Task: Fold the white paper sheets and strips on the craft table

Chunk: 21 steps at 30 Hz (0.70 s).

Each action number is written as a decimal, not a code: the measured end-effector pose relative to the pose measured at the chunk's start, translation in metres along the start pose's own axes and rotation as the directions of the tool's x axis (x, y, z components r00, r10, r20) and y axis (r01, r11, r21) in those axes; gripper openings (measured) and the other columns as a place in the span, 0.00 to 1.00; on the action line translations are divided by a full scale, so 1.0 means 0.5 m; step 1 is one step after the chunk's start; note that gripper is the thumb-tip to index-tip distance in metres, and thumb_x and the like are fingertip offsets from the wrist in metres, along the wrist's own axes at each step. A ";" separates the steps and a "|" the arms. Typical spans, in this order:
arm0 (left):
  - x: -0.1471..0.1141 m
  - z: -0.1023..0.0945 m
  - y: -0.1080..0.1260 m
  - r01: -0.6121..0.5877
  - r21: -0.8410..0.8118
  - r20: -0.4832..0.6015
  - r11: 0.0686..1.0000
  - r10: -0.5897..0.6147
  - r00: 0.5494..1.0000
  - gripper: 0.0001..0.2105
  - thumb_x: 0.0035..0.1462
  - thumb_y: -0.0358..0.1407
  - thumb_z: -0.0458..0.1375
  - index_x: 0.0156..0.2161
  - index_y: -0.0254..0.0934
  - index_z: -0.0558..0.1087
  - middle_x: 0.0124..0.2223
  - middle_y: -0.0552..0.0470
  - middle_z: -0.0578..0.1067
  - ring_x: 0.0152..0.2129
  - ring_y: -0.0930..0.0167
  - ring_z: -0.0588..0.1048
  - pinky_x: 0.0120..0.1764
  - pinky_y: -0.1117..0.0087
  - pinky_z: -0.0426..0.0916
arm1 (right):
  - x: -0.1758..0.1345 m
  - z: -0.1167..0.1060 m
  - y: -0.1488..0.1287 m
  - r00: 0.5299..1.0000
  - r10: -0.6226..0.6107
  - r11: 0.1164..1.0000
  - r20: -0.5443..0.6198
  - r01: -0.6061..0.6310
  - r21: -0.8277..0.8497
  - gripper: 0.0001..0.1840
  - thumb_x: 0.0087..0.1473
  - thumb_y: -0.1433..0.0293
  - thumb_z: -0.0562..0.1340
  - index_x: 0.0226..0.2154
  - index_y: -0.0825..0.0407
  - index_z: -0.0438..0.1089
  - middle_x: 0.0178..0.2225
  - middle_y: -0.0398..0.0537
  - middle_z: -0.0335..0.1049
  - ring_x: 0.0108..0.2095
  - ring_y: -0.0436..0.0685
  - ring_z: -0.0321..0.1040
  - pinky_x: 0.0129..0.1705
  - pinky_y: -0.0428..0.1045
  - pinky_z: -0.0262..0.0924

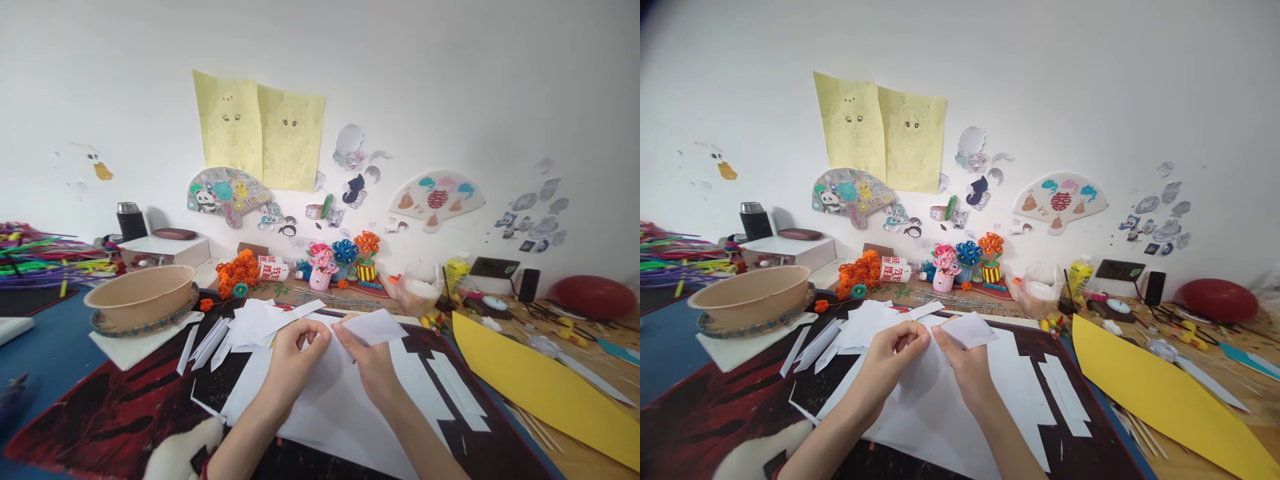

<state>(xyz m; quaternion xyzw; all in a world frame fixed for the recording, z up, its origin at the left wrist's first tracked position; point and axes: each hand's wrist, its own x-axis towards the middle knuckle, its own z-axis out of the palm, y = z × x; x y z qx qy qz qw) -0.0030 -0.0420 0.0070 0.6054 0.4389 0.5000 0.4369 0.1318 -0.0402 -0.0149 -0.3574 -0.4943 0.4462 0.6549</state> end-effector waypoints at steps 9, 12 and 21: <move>-0.003 0.001 -0.002 -0.001 0.012 0.025 1.000 0.001 1.000 0.11 0.51 0.43 0.58 0.29 0.35 0.73 0.25 0.55 0.63 0.24 0.73 0.58 0.29 0.72 0.53 | 0.000 0.002 -0.006 0.981 0.126 0.975 -0.146 -0.095 0.201 0.15 0.41 0.63 0.72 0.25 0.54 0.69 0.23 0.41 0.68 0.25 0.51 0.64 0.28 0.46 0.61; -0.002 0.004 -0.005 -0.007 0.031 0.029 0.999 0.006 1.000 0.11 0.50 0.42 0.58 0.29 0.35 0.73 0.25 0.55 0.63 0.25 0.72 0.58 0.30 0.71 0.53 | 0.003 0.001 -0.009 0.969 0.139 0.964 -0.204 -0.085 0.254 0.15 0.39 0.64 0.73 0.25 0.54 0.69 0.22 0.40 0.69 0.23 0.50 0.64 0.25 0.45 0.60; 0.000 0.014 -0.018 0.004 0.052 0.060 0.999 -0.007 0.998 0.10 0.50 0.41 0.58 0.28 0.34 0.74 0.25 0.55 0.62 0.24 0.72 0.57 0.30 0.71 0.52 | 0.017 -0.013 -0.014 0.923 0.264 0.921 -0.280 -0.155 0.359 0.19 0.32 0.63 0.76 0.26 0.56 0.73 0.21 0.41 0.70 0.22 0.50 0.65 0.22 0.44 0.59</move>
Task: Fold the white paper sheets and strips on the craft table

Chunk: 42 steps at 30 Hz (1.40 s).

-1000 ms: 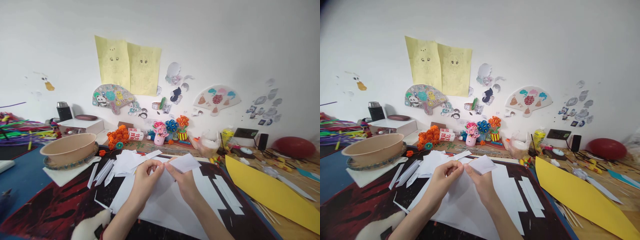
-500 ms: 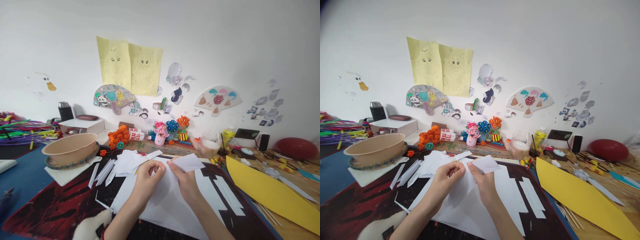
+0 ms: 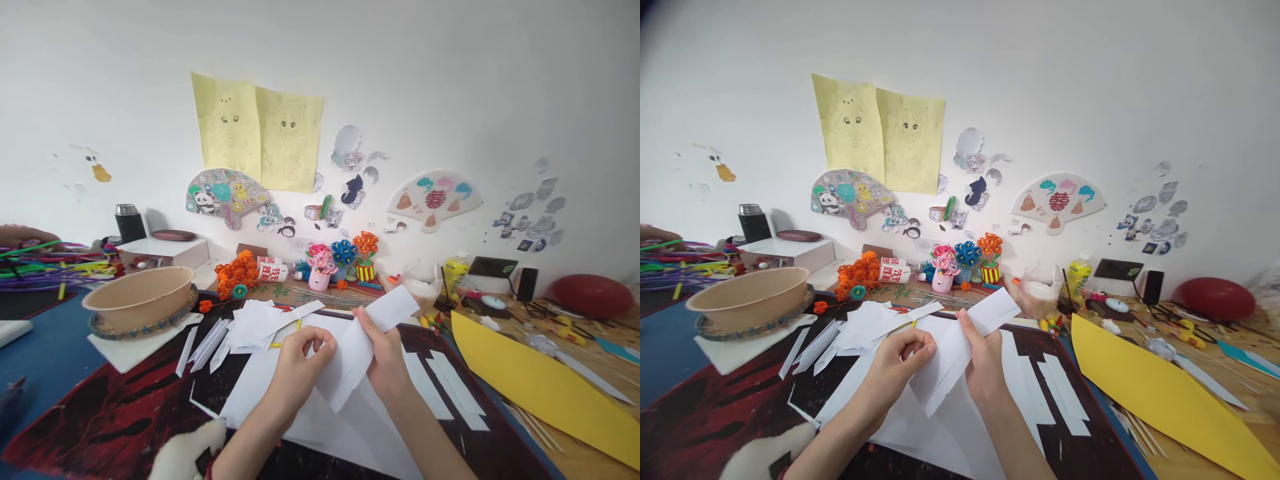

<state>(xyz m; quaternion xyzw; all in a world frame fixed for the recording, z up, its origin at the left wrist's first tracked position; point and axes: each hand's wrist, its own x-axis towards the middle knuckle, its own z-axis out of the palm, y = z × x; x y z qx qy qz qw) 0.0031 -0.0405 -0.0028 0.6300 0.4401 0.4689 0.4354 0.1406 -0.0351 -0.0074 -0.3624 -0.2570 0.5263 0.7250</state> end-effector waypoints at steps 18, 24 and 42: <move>-0.004 0.008 -0.012 0.102 -0.100 0.158 0.990 -0.085 0.984 0.13 0.50 0.43 0.60 0.26 0.34 0.72 0.23 0.58 0.58 0.23 0.75 0.55 0.27 0.73 0.50 | 0.059 -0.050 -0.017 0.954 -0.185 0.983 -0.236 0.178 -0.052 0.17 0.35 0.61 0.73 0.29 0.53 0.75 0.24 0.43 0.72 0.23 0.53 0.66 0.22 0.46 0.61; 0.003 -0.005 -0.019 0.110 -0.046 0.186 0.993 -0.100 0.977 0.14 0.49 0.45 0.60 0.26 0.34 0.72 0.23 0.57 0.63 0.23 0.74 0.58 0.27 0.73 0.52 | 0.090 -0.082 -0.042 0.898 -0.239 0.966 -0.370 0.259 0.004 0.19 0.34 0.64 0.73 0.32 0.52 0.74 0.32 0.45 0.76 0.30 0.55 0.70 0.28 0.48 0.66; -0.006 0.009 -0.006 0.157 -0.021 0.314 0.987 -0.142 0.939 0.12 0.47 0.42 0.60 0.24 0.35 0.72 0.23 0.51 0.74 0.21 0.73 0.68 0.25 0.73 0.61 | 0.068 -0.056 -0.040 0.914 -0.282 0.959 -0.294 0.259 -0.114 0.18 0.39 0.58 0.71 0.28 0.54 0.73 0.27 0.46 0.74 0.25 0.53 0.67 0.24 0.47 0.61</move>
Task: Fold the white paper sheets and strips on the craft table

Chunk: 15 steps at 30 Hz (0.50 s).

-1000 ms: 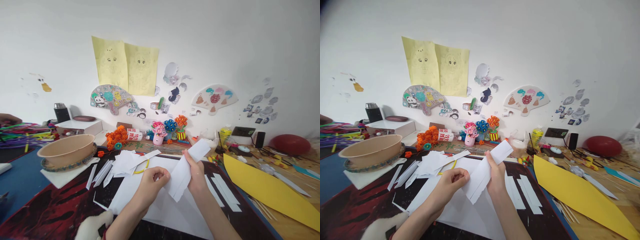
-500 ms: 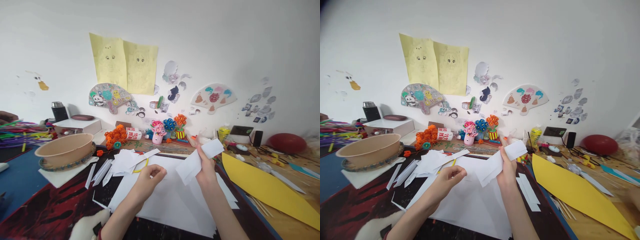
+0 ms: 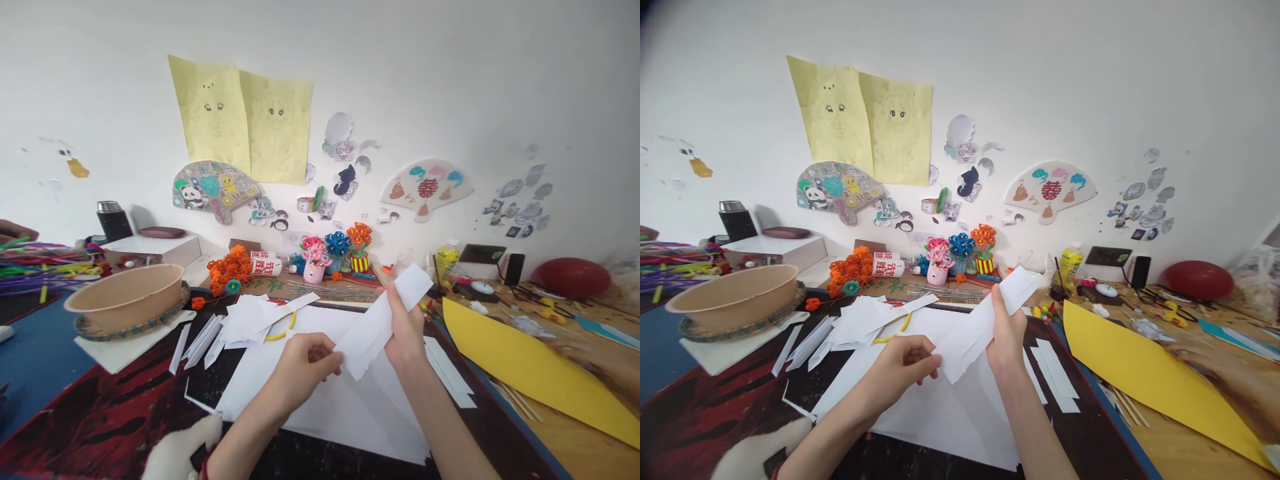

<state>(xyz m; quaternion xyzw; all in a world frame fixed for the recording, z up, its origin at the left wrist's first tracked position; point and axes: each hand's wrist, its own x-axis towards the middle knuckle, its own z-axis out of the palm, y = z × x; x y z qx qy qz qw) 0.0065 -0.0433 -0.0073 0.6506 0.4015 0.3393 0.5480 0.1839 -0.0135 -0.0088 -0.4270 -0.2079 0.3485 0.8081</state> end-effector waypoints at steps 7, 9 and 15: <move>-0.011 -0.016 -0.004 -0.034 0.218 0.179 0.975 -0.006 0.984 0.09 0.47 0.41 0.62 0.27 0.36 0.75 0.28 0.52 0.77 0.25 0.71 0.69 0.29 0.73 0.60 | -0.006 0.000 -0.004 0.985 0.109 0.976 0.135 -0.081 -0.201 0.21 0.37 0.53 0.71 0.22 0.55 0.73 0.19 0.45 0.70 0.20 0.52 0.64 0.21 0.46 0.57; -0.011 -0.020 -0.001 -0.080 0.222 0.158 0.972 0.045 0.986 0.11 0.48 0.43 0.62 0.34 0.37 0.77 0.34 0.50 0.78 0.30 0.70 0.70 0.32 0.72 0.61 | -0.021 0.003 -0.008 0.952 0.177 0.950 0.250 -0.098 -0.297 0.22 0.37 0.52 0.71 0.20 0.55 0.72 0.18 0.46 0.70 0.20 0.52 0.64 0.21 0.46 0.57; -0.006 -0.015 0.022 -0.200 0.019 -0.137 0.980 0.201 0.970 0.15 0.52 0.47 0.59 0.38 0.36 0.71 0.30 0.51 0.74 0.23 0.72 0.69 0.26 0.73 0.59 | -0.071 0.008 -0.020 0.658 0.353 0.902 0.665 -0.051 -0.429 0.19 0.45 0.54 0.68 0.23 0.55 0.74 0.21 0.45 0.71 0.23 0.52 0.66 0.24 0.45 0.59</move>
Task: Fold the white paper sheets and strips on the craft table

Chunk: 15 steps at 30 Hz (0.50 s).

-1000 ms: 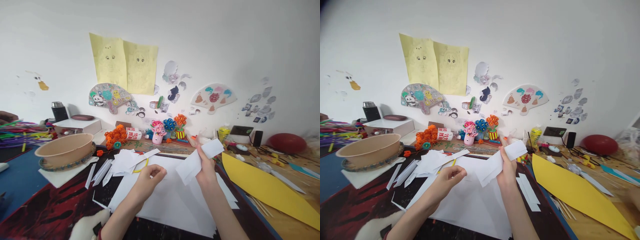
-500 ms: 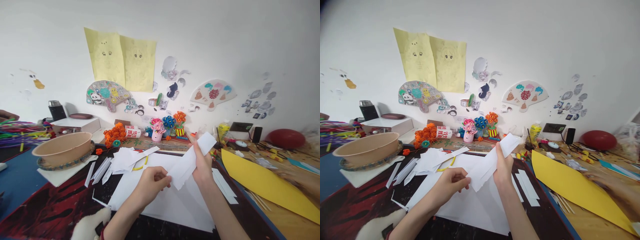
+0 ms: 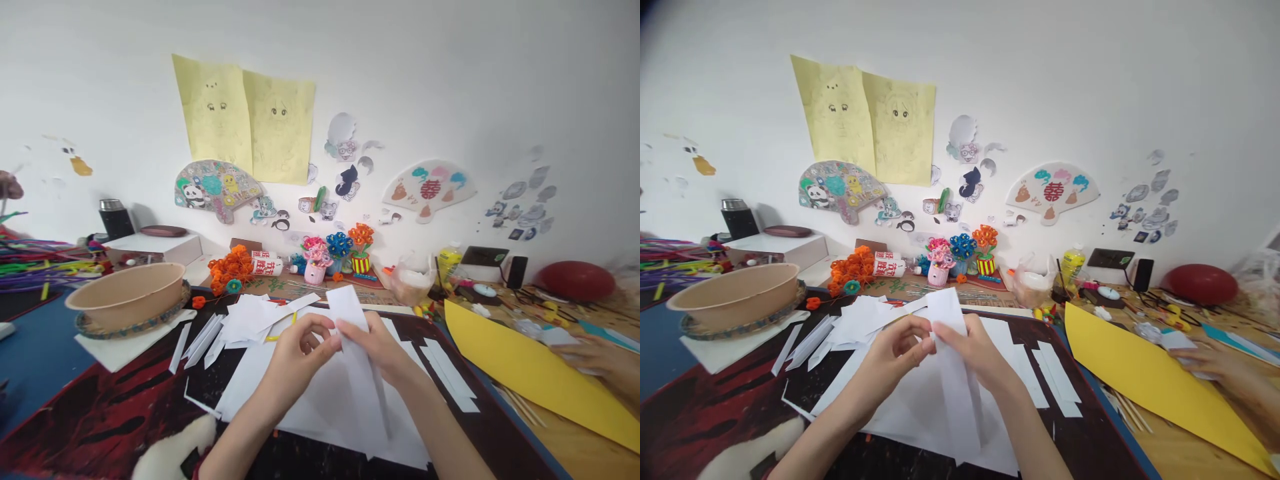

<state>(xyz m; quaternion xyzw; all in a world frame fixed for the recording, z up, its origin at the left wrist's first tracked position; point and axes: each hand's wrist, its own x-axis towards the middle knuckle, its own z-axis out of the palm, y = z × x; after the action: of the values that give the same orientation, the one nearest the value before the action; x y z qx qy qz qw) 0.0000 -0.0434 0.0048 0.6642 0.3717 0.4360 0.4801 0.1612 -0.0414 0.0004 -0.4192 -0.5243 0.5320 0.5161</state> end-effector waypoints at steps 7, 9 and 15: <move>-0.007 -0.004 0.006 -0.091 0.053 -0.260 0.994 0.102 0.960 0.12 0.53 0.44 0.59 0.28 0.36 0.71 0.21 0.58 0.64 0.19 0.75 0.61 0.23 0.75 0.55 | -0.017 0.003 -0.008 0.940 0.120 0.985 0.319 -0.073 -0.157 0.19 0.45 0.55 0.67 0.22 0.56 0.74 0.22 0.46 0.72 0.20 0.50 0.64 0.21 0.43 0.57; -0.011 -0.007 0.007 -0.123 0.127 -0.307 0.984 0.157 0.939 0.11 0.54 0.43 0.59 0.29 0.36 0.72 0.20 0.59 0.61 0.19 0.75 0.59 0.24 0.74 0.54 | -0.018 0.003 -0.011 0.923 0.128 0.984 0.364 -0.071 -0.164 0.17 0.44 0.56 0.68 0.24 0.55 0.74 0.24 0.47 0.74 0.23 0.52 0.67 0.24 0.44 0.59; -0.018 -0.011 0.012 -0.143 0.182 -0.349 0.973 0.199 0.916 0.12 0.56 0.43 0.57 0.28 0.37 0.72 0.20 0.58 0.63 0.19 0.75 0.60 0.25 0.73 0.56 | -0.014 -0.005 -0.018 0.919 0.032 0.961 0.394 0.080 -0.265 0.16 0.47 0.58 0.66 0.25 0.56 0.75 0.24 0.45 0.70 0.24 0.51 0.62 0.26 0.44 0.55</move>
<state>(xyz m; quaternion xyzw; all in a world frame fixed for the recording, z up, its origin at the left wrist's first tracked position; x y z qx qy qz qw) -0.0078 -0.0517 0.0094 0.6365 0.4270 0.5623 0.3103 0.1655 -0.0489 0.0083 -0.3647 -0.6915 0.5208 0.3430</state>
